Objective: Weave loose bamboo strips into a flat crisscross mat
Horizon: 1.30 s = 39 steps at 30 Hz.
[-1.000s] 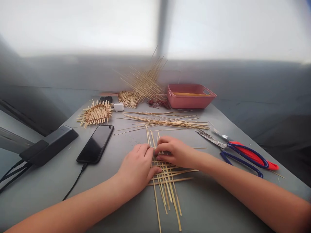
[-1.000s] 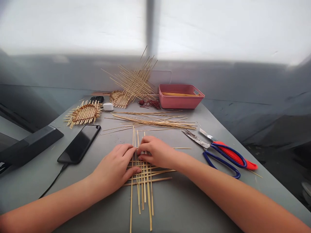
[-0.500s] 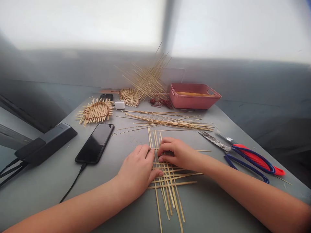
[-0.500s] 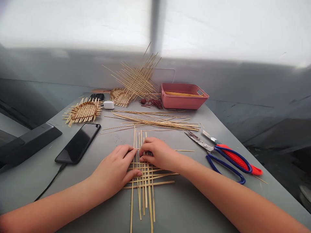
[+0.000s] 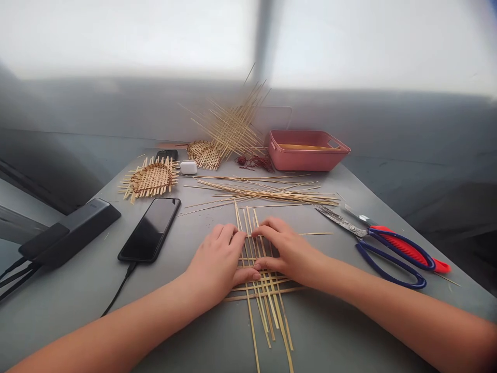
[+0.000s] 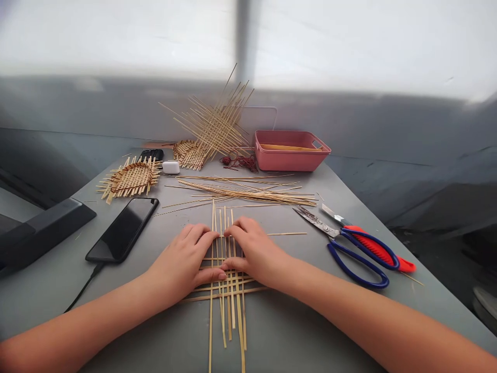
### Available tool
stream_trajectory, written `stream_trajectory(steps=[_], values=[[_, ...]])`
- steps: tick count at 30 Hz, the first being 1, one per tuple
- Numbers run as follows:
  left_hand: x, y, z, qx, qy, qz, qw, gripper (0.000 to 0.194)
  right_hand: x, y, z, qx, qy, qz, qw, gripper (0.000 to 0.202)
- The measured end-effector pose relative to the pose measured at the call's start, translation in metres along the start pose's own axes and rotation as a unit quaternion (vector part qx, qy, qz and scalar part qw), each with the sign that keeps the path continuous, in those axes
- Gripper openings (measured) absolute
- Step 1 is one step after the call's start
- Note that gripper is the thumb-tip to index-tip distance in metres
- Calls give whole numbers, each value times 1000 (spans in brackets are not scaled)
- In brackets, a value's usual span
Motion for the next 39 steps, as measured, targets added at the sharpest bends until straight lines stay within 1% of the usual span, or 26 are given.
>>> stream_trajectory(steps=[2, 4, 6, 7, 9, 13, 18, 23, 32, 39], values=[[-1, -2, 0, -1, -8, 6, 1000, 59, -6, 1, -1, -11, -25, 14, 1000, 40], [-2, -5, -1, 0, -4, -3, 1000, 47, -11, 2, -2, -25, -34, 31, 999, 26], [-2, -7, -3, -11, 13, -20, 1000, 33, -17, 2, -3, -28, -18, 39, 999, 9], [-2, -7, -5, -19, 19, -27, 999, 29, -19, 1, -4, -23, -6, 38, 999, 3], [-2, -6, -6, -37, 22, -37, 998, 26, -23, 1, -4, -9, 7, 30, 999, 5], [0, -4, -9, -45, 14, -49, 998, 22, -26, 1, -4, -1, 2, 10, 1000, 9], [0, -5, -11, -45, 12, -41, 998, 19, -24, 3, -6, 14, -7, -10, 1000, 11], [0, -6, -11, -59, -4, -45, 997, 15, -23, 3, -7, 27, -6, -28, 999, 13], [-1, -8, -11, -43, -42, -84, 995, 10, -23, 3, -7, 38, -16, -21, 999, 13], [-1, -8, -13, -44, -38, -86, 995, 9, -23, 3, -8, 38, -11, -12, 999, 15]])
Point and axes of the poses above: each hand's wrist, its own x-axis towards the middle knuckle, its own z-axis out of the back of the hand, y = z × x, the point moved 4 cm from there along x, towards the middle knuckle, and after that the axes turned 11 degrees about y, right-handed, at the moved point
